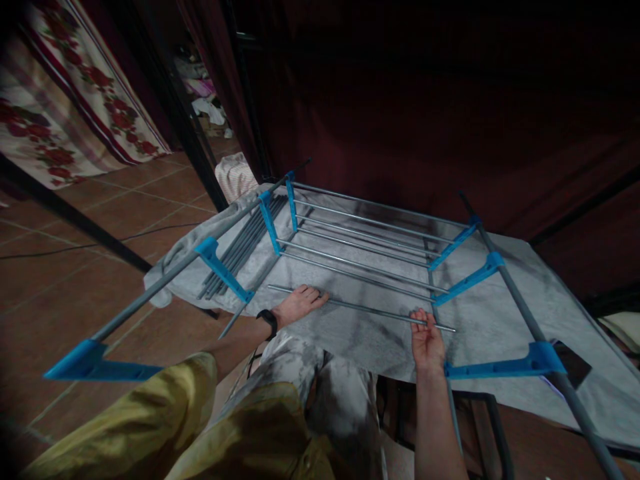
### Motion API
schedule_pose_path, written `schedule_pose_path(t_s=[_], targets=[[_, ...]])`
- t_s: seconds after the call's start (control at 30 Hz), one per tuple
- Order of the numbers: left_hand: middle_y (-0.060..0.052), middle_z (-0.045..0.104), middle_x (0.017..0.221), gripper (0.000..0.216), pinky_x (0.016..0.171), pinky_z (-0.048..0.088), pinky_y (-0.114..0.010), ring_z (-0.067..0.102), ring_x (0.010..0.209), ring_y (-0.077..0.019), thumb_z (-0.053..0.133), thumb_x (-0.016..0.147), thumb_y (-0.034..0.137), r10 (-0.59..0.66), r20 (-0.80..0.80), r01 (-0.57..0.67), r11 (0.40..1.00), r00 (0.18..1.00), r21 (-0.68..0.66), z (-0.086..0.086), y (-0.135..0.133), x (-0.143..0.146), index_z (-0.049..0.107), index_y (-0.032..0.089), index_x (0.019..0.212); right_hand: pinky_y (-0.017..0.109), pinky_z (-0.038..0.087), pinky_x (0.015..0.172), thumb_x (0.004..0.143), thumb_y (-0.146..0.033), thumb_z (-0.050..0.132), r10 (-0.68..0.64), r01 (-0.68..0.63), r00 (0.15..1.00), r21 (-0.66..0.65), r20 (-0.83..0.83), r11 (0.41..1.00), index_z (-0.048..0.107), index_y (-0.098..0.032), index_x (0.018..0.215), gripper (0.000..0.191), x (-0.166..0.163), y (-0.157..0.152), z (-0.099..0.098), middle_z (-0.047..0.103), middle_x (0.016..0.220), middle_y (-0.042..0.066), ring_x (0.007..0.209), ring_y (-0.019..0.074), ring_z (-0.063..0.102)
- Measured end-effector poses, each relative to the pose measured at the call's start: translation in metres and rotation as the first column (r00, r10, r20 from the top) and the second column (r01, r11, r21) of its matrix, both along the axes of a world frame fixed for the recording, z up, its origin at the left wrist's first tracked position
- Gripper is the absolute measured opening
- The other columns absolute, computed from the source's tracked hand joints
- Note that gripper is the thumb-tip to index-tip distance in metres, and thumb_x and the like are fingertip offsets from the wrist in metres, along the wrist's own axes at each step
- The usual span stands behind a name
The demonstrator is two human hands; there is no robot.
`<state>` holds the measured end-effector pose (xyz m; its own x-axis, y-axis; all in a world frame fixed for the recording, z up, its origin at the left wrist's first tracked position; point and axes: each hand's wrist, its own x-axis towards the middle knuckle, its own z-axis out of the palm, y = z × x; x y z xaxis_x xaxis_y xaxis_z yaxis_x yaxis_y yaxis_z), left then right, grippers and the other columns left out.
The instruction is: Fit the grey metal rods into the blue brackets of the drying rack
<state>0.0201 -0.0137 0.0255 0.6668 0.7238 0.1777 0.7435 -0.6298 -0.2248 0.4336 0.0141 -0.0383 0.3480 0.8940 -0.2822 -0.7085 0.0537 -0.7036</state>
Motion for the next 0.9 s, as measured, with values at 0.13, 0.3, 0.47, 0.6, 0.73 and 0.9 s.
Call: schedule_pose_path(t_s=[0.13,0.3,0.47,0.6,0.73,0.9], targets=[[-0.009,0.061,0.101,0.048,0.083,0.042,-0.036,0.056,0.093,-0.021,0.04,0.095,0.004,-0.027,-0.006,0.027,1.0,1.0,0.0,0.0009,-0.0008,-0.0009,0.044,0.02,0.14,0.039,0.051,0.107,0.079,-0.014,0.064,0.003,-0.003,1.0,0.001,0.002,1.0,0.068,-0.019,0.089,0.012,0.0015,0.0011,-0.0022,0.073,0.105,0.005,0.104,0.0136,0.069],[-0.008,0.06,0.101,0.048,0.082,0.041,-0.036,0.055,0.091,-0.0208,0.039,0.095,0.003,-0.033,-0.043,0.034,0.999,0.998,0.011,0.0014,-0.0016,-0.0001,0.044,0.022,0.139,0.042,0.053,0.105,0.08,-0.014,0.062,-0.007,0.006,1.0,0.007,0.009,1.0,0.067,-0.02,0.09,0.012,0.0015,0.002,-0.0032,0.073,0.104,0.004,0.103,0.0142,0.069],[-0.008,0.06,0.098,0.048,0.08,0.041,-0.036,0.055,0.088,-0.0205,0.039,0.096,0.003,-0.071,-0.037,0.072,0.997,0.997,0.038,-0.001,-0.0004,0.0008,0.044,0.02,0.14,0.036,0.051,0.106,0.08,-0.014,0.063,-0.012,0.012,1.0,-0.005,0.005,1.0,0.067,-0.019,0.091,0.012,0.0004,0.0017,-0.0017,0.073,0.104,0.005,0.101,0.0125,0.069],[-0.007,0.06,0.098,0.054,0.078,0.042,-0.035,0.055,0.087,-0.0199,0.042,0.094,0.002,-0.083,-0.008,0.083,0.996,0.997,0.012,-0.0026,0.001,0.0011,0.039,0.023,0.144,0.039,0.053,0.105,0.082,-0.014,0.061,-0.02,0.02,1.0,-0.019,0.006,1.0,0.067,-0.018,0.089,0.011,-0.0004,0.0022,0.0002,0.072,0.104,0.005,0.099,0.0132,0.07],[-0.007,0.06,0.098,0.06,0.078,0.043,-0.035,0.056,0.086,-0.0196,0.043,0.093,0.002,-0.071,-0.008,0.071,0.997,0.997,-0.008,-0.0037,0.0013,0.0012,0.036,0.024,0.148,0.04,0.053,0.106,0.081,-0.014,0.061,-0.023,0.024,1.0,-0.02,0.01,1.0,0.068,-0.019,0.089,0.011,-0.0017,0.0016,0.0022,0.072,0.105,0.005,0.1,0.0136,0.07],[-0.007,0.06,0.098,0.06,0.078,0.043,-0.035,0.056,0.087,-0.02,0.041,0.094,0.003,-0.063,-0.023,0.063,0.998,0.998,-0.01,-0.0035,0.0009,0.0018,0.034,0.024,0.15,0.037,0.052,0.106,0.081,-0.014,0.062,-0.018,0.019,1.0,-0.015,0.01,1.0,0.067,-0.019,0.089,0.01,-0.0033,0.0001,0.0043,0.073,0.103,0.004,0.102,0.0127,0.069]])
